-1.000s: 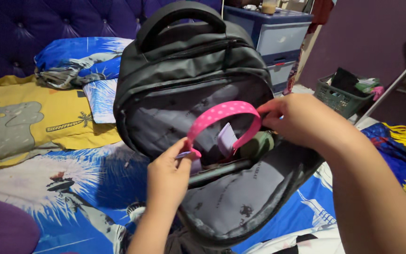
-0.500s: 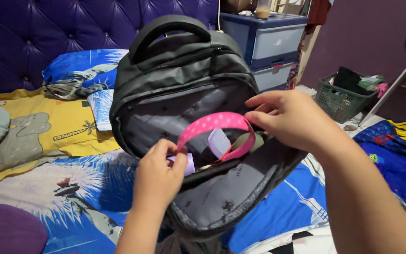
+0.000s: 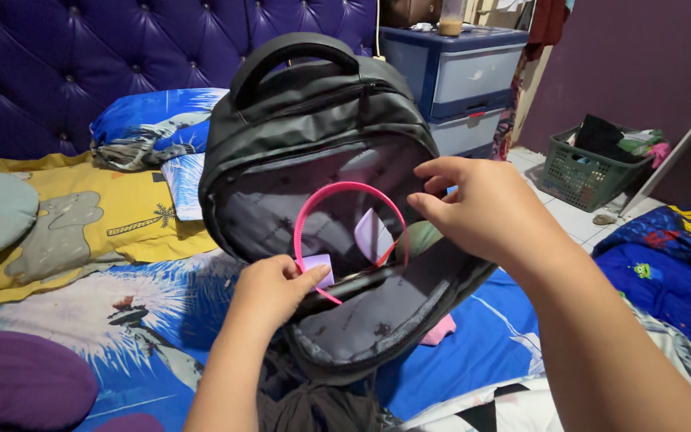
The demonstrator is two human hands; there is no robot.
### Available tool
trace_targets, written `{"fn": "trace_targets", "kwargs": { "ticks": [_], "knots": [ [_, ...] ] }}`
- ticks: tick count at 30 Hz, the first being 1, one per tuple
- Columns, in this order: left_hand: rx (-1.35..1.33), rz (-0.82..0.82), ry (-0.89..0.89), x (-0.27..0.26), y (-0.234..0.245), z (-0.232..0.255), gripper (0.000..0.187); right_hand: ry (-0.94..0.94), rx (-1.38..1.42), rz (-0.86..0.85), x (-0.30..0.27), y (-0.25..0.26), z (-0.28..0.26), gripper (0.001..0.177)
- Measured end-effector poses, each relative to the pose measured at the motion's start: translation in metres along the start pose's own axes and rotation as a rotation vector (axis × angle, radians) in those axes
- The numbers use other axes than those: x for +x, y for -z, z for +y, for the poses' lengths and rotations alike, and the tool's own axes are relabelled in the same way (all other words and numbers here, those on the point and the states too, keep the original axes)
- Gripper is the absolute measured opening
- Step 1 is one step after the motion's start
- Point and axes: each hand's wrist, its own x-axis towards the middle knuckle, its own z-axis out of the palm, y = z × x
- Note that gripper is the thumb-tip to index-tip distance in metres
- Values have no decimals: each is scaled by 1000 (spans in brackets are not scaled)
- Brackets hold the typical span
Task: The person packs a black backpack with folded clothes, a hairbrush, a hair roller, a headband, and a small pouch. They place each item into the main compartment or front pocket, then zip the compartments closed.
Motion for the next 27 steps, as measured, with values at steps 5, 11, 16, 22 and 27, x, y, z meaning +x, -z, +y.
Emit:
{"fn": "trace_targets", "kwargs": {
  "ticks": [5, 11, 16, 22, 27],
  "knots": [
    [-185, 188, 11, -2, -1, -5, 62, 61, 3, 89, -11, 3, 0, 40],
    [-318, 204, 49, -13, 9, 9, 59, -23, 56, 190, -22, 13, 6, 34],
    [-614, 521, -225, -39, 39, 64, 39, -22, 238, 244, -31, 17, 21, 32],
    [-1334, 7, -640, -121, 16, 167, 24, 81, 511, 353, -41, 22, 65, 43],
    [-1336, -344, -472, -150, -85, 223, 20, -130, 820, 378, -60, 24, 129, 51]
  ]
}}
